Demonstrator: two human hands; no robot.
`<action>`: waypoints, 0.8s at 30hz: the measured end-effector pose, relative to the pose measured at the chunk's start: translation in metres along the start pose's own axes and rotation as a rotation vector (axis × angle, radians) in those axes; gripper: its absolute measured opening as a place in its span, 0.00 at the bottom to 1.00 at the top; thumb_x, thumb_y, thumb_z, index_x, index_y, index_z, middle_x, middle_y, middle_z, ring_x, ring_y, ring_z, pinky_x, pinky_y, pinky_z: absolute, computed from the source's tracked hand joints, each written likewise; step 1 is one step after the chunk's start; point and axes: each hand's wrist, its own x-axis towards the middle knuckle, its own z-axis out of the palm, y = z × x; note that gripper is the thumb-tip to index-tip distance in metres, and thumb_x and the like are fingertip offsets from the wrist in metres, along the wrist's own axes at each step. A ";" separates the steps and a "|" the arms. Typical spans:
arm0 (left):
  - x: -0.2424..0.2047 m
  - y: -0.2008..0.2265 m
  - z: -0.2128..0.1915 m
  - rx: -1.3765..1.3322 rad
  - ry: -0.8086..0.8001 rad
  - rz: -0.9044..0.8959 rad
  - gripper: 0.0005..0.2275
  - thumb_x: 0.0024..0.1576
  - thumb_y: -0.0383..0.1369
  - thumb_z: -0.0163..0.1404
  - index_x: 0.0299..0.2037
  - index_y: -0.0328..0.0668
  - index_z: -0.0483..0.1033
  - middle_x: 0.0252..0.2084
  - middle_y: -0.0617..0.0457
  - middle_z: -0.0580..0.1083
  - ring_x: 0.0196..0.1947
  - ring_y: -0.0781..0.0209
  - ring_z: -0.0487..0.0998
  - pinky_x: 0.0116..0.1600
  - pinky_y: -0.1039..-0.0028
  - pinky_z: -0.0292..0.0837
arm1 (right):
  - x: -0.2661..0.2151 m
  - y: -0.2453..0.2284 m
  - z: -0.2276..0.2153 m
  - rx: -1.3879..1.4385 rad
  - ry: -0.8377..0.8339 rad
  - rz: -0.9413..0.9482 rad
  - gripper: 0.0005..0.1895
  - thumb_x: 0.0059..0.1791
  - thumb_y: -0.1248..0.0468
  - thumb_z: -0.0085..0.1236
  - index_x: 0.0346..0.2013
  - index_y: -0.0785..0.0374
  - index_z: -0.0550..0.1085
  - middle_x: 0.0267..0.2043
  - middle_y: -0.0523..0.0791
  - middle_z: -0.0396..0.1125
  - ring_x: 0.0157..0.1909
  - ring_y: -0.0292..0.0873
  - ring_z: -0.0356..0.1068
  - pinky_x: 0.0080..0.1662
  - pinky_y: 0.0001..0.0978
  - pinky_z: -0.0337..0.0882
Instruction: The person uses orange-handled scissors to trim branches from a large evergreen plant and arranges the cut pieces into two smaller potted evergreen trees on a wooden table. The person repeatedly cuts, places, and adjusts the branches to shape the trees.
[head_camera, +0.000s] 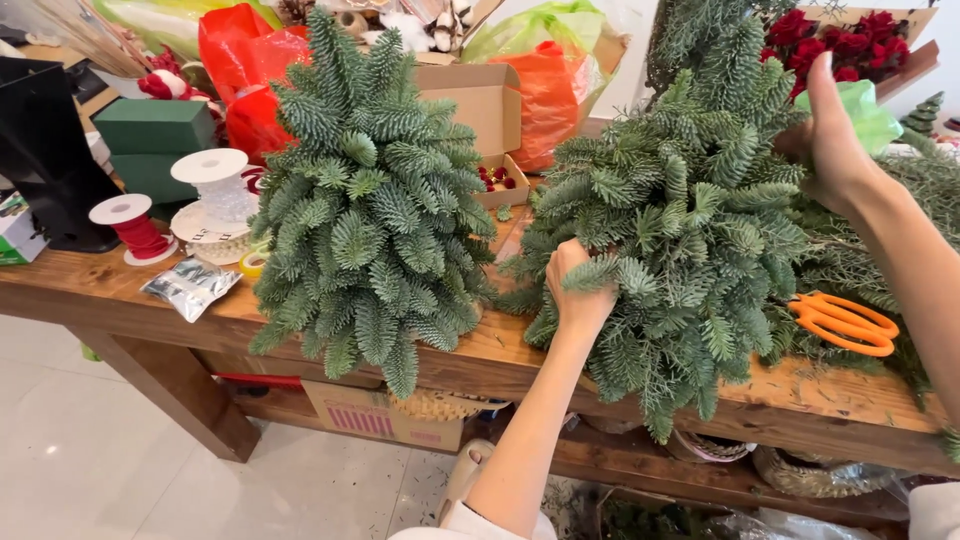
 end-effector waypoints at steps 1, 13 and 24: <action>0.002 0.001 0.003 0.005 -0.008 -0.018 0.14 0.47 0.18 0.47 0.18 0.45 0.53 0.19 0.55 0.61 0.24 0.63 0.60 0.27 0.63 0.53 | 0.001 0.002 0.000 -0.019 -0.003 -0.013 0.60 0.34 0.26 0.11 0.75 0.51 0.34 0.75 0.56 0.46 0.78 0.52 0.43 0.71 0.65 0.38; 0.016 0.004 0.000 0.104 -0.050 -0.160 0.07 0.51 0.17 0.48 0.25 0.37 0.64 0.31 0.42 0.68 0.38 0.49 0.65 0.39 0.58 0.63 | -0.003 -0.004 0.009 -0.035 0.012 -0.012 0.53 0.38 0.28 0.12 0.75 0.43 0.33 0.76 0.60 0.39 0.78 0.59 0.39 0.67 0.76 0.36; -0.018 -0.013 -0.106 -0.282 -0.092 0.103 0.13 0.62 0.35 0.45 0.50 0.39 0.78 0.54 0.48 0.78 0.54 0.58 0.78 0.58 0.70 0.76 | 0.058 0.117 -0.066 0.299 0.002 -0.527 0.44 0.51 0.28 0.19 0.61 0.56 0.66 0.57 0.48 0.68 0.66 0.43 0.67 0.69 0.37 0.60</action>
